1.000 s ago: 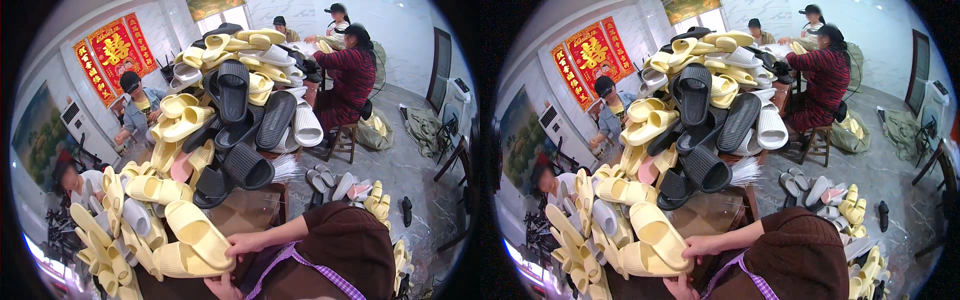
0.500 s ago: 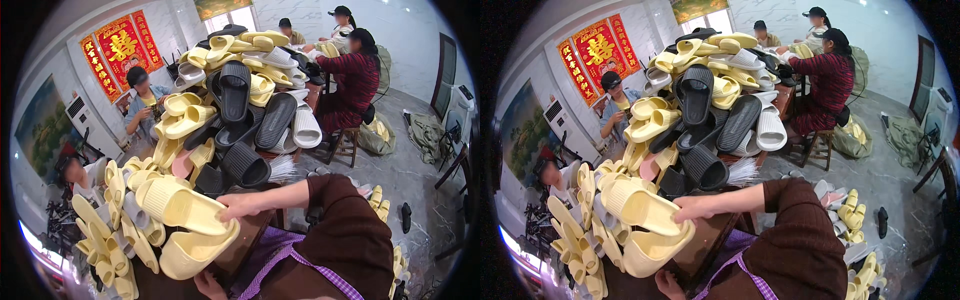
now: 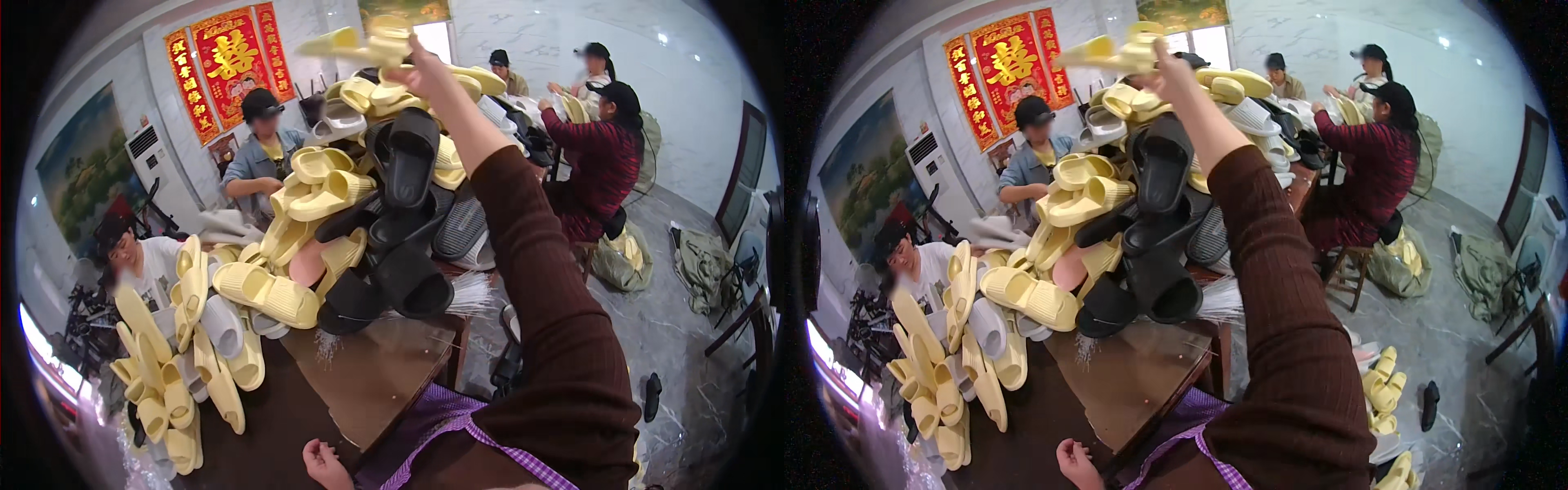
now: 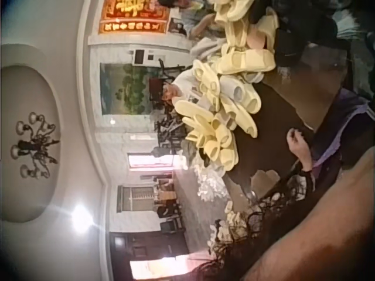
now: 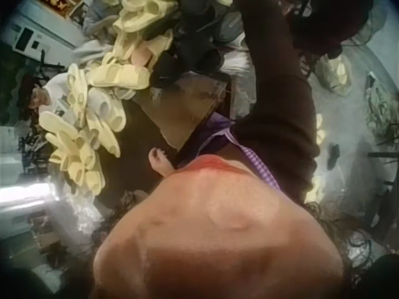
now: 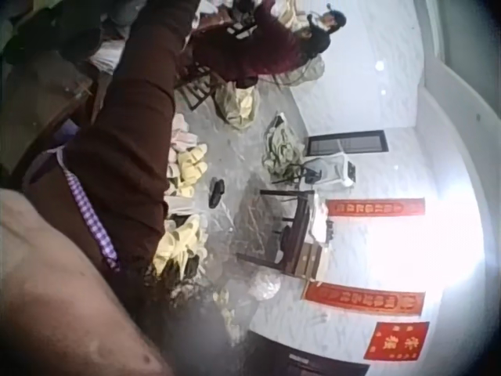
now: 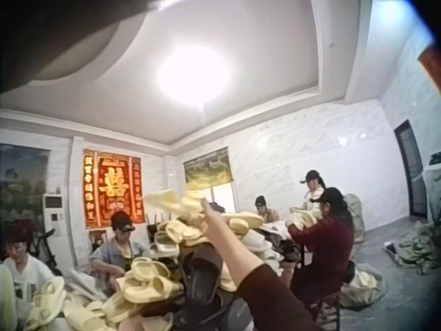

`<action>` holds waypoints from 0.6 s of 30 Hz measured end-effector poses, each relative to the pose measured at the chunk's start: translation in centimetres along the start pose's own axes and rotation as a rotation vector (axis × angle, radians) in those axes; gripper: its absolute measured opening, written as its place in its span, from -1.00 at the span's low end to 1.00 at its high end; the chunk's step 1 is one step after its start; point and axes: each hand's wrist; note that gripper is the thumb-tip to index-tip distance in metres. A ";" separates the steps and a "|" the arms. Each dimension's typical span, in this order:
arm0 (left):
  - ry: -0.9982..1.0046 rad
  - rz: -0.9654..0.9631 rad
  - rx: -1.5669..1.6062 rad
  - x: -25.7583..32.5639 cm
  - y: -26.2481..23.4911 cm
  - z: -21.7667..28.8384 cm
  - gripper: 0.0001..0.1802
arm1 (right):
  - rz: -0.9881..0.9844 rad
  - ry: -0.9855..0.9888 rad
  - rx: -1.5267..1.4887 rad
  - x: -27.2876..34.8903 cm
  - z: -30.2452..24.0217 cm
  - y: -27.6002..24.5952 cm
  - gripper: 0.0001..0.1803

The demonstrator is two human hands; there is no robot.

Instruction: The person pairs slippers by threading plastic tag fasteners through each pair by hand and setting the attached slippers onto a pile.

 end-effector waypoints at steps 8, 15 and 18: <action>-0.042 0.032 0.055 0.1 0.0 1.2 -0.79 | -0.478 -0.162 0.788 2.8 12.2 1.2 -0.68; -0.081 0.064 0.059 0.7 -0.7 0.0 -0.74 | -1.005 -0.488 1.072 22.1 13.4 7.8 -0.77; -0.066 0.097 0.054 1.0 -0.2 -0.2 -0.80 | -1.070 -0.965 0.888 25.6 11.3 9.4 -0.82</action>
Point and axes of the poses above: each hand's wrist, its own x-axis away from the middle knuckle, its own y-axis out of the palm, z = x × y, and after that the axes turned 12 degrees about y, right-handed
